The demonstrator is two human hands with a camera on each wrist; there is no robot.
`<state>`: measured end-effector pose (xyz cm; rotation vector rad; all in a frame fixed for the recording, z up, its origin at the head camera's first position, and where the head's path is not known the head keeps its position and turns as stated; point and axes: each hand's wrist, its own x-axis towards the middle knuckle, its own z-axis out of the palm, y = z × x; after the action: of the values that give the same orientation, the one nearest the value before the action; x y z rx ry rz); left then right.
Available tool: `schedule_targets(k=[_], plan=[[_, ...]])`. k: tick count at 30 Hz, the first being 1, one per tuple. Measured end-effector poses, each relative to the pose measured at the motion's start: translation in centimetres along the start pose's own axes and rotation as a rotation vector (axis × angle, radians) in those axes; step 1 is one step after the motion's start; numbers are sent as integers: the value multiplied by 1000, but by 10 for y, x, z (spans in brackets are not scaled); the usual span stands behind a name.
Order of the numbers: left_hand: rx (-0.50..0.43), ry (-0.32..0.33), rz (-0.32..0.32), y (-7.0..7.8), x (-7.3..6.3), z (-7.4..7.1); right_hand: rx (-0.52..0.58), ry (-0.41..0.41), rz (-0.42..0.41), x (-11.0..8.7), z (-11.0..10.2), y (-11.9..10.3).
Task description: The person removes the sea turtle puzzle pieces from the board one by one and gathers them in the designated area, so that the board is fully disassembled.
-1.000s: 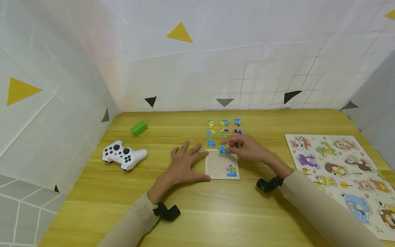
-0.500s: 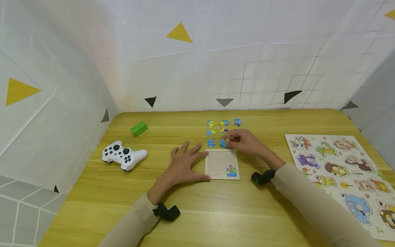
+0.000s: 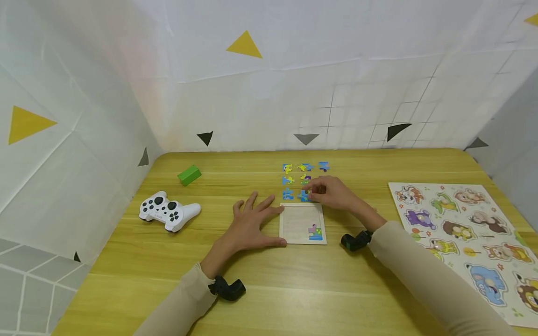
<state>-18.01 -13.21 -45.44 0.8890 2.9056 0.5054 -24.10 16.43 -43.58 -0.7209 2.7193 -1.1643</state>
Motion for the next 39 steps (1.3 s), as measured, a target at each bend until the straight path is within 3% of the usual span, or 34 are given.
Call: schedule_targets(k=[23, 39], plan=[[-16, 2, 4, 2, 0, -2, -28, 41, 15, 1, 3, -4], [-7, -2, 6, 2, -1, -3, -38, 13, -2, 1, 0, -1]])
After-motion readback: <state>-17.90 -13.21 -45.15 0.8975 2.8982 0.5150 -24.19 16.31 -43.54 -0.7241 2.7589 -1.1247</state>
